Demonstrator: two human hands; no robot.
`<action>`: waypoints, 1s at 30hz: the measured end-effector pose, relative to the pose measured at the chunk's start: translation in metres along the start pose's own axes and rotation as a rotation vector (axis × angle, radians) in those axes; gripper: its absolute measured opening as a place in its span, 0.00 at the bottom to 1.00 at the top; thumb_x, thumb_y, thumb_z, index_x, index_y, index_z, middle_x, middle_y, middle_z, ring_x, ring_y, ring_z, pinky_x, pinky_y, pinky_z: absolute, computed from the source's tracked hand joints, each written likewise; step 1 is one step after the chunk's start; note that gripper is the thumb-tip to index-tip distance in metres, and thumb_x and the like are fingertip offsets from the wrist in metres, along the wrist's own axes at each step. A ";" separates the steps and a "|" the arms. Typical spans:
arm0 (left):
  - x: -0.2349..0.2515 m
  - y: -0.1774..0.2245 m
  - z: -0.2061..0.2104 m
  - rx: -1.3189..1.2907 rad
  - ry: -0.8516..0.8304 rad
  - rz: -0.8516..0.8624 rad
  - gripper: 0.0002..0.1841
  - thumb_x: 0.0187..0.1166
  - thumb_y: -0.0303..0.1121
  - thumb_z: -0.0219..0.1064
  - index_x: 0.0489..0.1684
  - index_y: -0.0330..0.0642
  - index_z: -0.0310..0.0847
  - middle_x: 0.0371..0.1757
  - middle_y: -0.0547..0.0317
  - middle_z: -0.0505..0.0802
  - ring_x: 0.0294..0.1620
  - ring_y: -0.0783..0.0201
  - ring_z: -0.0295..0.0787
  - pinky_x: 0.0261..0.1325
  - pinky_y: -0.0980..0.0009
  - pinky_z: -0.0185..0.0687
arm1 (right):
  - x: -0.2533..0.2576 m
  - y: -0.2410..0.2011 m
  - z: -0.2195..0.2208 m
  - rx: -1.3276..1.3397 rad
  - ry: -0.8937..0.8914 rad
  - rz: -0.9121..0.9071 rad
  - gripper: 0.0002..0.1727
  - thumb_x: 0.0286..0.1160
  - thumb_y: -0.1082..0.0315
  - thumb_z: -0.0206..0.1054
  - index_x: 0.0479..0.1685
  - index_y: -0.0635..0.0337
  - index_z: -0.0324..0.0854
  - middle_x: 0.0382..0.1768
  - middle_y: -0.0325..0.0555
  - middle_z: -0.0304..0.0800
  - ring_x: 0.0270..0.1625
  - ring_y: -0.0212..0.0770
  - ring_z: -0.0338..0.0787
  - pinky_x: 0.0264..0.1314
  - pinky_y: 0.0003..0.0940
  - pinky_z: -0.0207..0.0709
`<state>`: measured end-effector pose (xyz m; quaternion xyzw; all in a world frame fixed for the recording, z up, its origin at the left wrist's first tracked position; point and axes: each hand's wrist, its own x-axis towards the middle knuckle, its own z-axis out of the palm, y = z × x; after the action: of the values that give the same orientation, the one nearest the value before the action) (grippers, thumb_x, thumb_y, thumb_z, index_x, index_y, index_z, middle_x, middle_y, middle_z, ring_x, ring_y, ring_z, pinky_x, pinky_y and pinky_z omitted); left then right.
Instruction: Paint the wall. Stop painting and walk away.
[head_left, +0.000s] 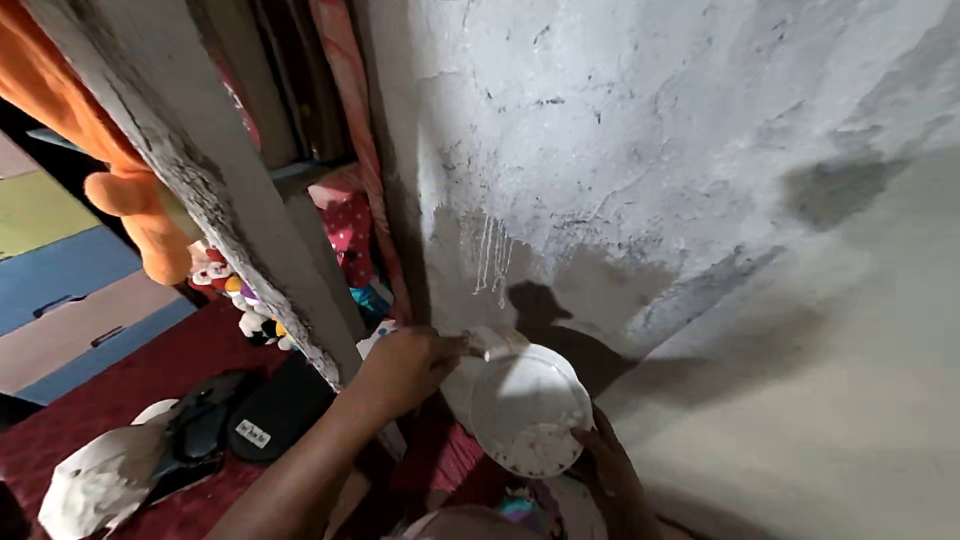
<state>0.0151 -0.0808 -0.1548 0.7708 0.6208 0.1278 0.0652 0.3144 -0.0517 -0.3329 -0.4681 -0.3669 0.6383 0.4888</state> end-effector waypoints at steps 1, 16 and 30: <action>-0.006 0.002 0.006 0.022 -0.014 0.075 0.16 0.87 0.43 0.62 0.66 0.55 0.89 0.51 0.45 0.94 0.54 0.41 0.91 0.54 0.36 0.83 | 0.000 0.001 0.002 -0.016 0.007 -0.005 0.44 0.72 0.70 0.63 0.93 0.50 0.50 0.67 0.55 0.81 0.49 0.41 0.93 0.44 0.40 0.91; -0.015 -0.020 0.069 0.009 0.031 0.331 0.15 0.81 0.41 0.67 0.63 0.58 0.90 0.44 0.52 0.94 0.40 0.49 0.93 0.38 0.43 0.86 | 0.012 -0.042 -0.005 -0.282 -0.068 0.023 0.21 0.86 0.65 0.57 0.73 0.66 0.73 0.48 0.45 0.88 0.43 0.28 0.90 0.47 0.27 0.87; -0.028 -0.028 0.112 -0.303 -0.099 -0.127 0.23 0.77 0.48 0.73 0.52 0.34 0.89 0.47 0.42 0.93 0.45 0.46 0.92 0.54 0.44 0.85 | 0.034 -0.027 -0.004 -0.237 -0.142 0.117 0.22 0.89 0.64 0.56 0.77 0.64 0.68 0.54 0.48 0.86 0.48 0.31 0.88 0.52 0.30 0.85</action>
<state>0.0146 -0.0955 -0.2726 0.7166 0.6379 0.1775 0.2191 0.3232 -0.0119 -0.3169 -0.4967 -0.4455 0.6495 0.3645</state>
